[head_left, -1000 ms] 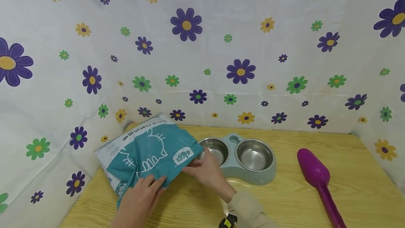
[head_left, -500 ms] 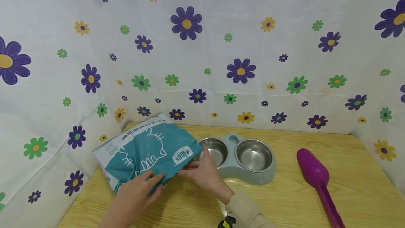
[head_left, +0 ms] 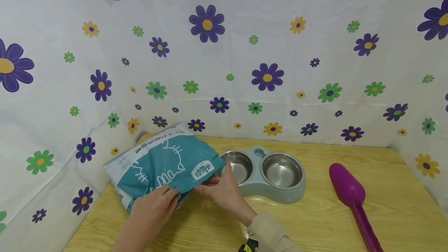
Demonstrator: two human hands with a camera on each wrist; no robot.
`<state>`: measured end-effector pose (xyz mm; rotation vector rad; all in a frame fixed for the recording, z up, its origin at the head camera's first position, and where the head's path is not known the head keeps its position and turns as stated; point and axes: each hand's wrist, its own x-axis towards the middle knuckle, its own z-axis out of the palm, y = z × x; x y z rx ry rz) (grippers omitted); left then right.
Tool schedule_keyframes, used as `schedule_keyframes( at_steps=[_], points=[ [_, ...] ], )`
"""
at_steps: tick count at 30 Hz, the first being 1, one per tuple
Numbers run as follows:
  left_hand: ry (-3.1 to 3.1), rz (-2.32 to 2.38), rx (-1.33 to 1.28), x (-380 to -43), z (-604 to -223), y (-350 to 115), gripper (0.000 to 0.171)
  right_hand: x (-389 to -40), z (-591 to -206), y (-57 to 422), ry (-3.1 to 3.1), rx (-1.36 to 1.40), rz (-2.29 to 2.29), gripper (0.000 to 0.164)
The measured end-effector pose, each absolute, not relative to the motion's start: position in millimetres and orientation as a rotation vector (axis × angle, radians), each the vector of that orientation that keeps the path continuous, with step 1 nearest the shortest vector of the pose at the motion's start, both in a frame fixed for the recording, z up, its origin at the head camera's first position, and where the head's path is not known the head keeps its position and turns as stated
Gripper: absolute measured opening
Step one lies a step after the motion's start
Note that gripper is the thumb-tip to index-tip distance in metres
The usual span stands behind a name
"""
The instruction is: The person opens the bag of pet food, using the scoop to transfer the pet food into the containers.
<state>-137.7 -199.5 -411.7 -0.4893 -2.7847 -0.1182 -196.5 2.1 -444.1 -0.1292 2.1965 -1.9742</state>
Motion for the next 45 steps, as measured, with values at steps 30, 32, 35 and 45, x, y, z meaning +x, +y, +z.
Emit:
schedule_keyframes(
  at_steps=[30, 32, 35, 45],
  points=[
    [-2.901, -0.357, -0.473, -147, -412, -200, 0.009, -190, -440, -9, 2.004, 0.069, -2.098, 0.014],
    [-2.898, -0.361, -0.475, -146, -412, -201, 0.009, -190, -440, -9, 2.003, 0.065, -2.104, 0.013],
    [-2.883, -0.36, -0.48, -146, -412, -202, 0.009, -191, -441, -11, 2.002, 0.06, -2.115, 0.011],
    [-2.841, -0.374, -0.454, -148, -414, -200, 0.006, -190, -444, -21, 2.183, 0.044, -2.102, 0.008]
  ],
)
